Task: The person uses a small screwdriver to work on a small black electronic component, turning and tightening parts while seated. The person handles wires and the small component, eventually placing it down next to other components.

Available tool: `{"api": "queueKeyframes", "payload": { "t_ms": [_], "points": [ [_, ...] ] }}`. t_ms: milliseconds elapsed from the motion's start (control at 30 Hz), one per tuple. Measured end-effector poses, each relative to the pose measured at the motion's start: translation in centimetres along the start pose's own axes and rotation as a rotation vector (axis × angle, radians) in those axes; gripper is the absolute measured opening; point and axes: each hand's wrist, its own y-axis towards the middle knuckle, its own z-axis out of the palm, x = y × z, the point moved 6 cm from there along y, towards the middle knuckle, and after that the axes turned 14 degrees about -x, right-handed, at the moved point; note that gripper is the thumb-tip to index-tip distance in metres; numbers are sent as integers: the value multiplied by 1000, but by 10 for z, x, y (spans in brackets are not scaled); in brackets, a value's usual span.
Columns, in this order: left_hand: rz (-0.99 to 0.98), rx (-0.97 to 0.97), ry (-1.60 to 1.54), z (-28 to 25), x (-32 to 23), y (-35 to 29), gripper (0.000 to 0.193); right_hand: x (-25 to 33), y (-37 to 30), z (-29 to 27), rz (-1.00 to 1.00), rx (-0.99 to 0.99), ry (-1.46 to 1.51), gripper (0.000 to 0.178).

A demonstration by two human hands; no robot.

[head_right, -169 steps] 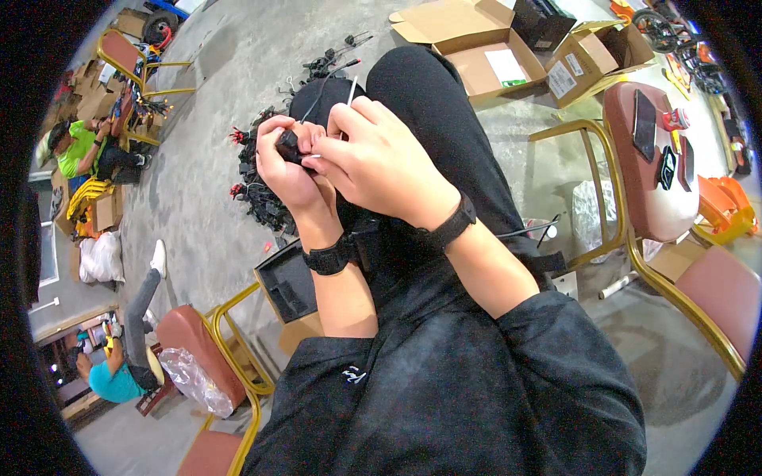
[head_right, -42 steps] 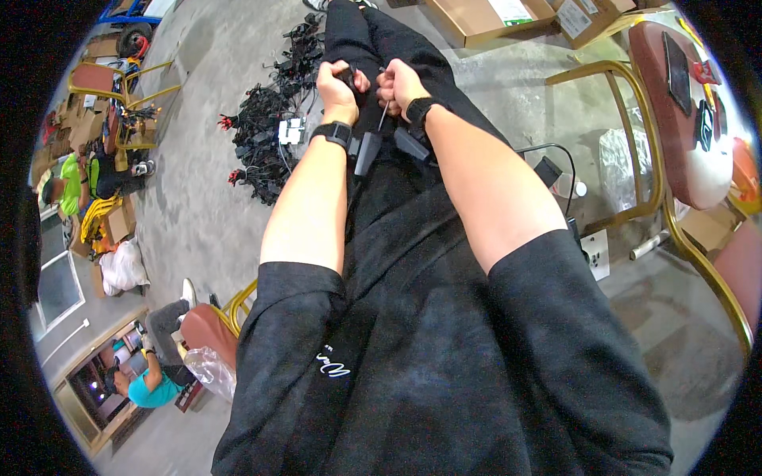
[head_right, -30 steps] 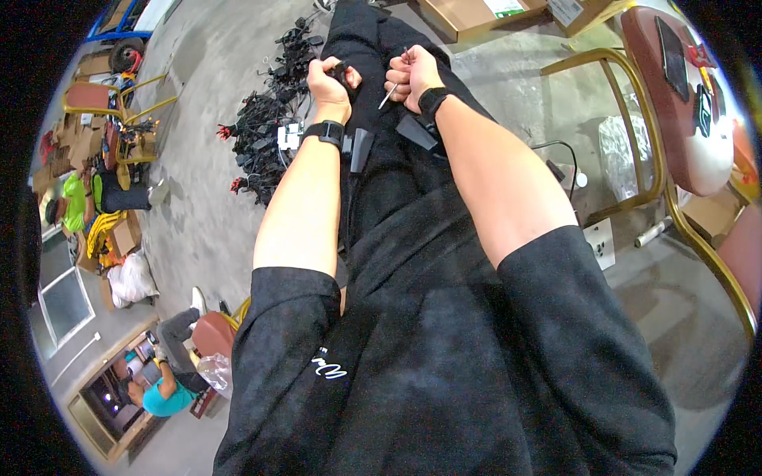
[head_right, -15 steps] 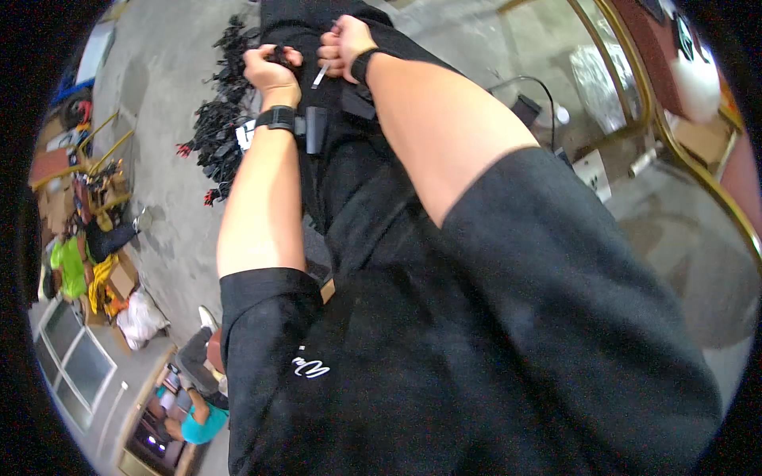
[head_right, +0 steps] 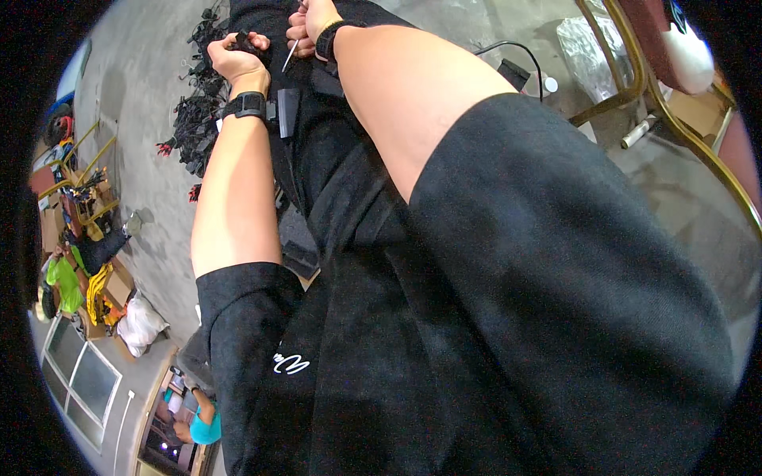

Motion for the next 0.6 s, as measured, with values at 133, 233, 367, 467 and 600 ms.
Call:
{"api": "queueKeyframes", "payload": {
  "t_ms": [133, 233, 367, 467, 600],
  "points": [
    [36, 1, -4, -2, -8, 4, 31, 3, -5, 15, 9, 69, 0, 41],
    [247, 127, 10, 11, -18, -6, 41, 16, -13, 31, -59, 191, -3, 39],
    [118, 26, -22, -6, -18, -10, 36, 20, -48, 46, -376, 171, -127, 34],
    [94, 35, 16, -1, -14, -26, 32, 36, -56, 33, -347, 280, -78, 36],
    [61, 22, 18, -20, -15, -30, 31, 39, -74, 36, -445, 36, -356, 31]
  ]
}}
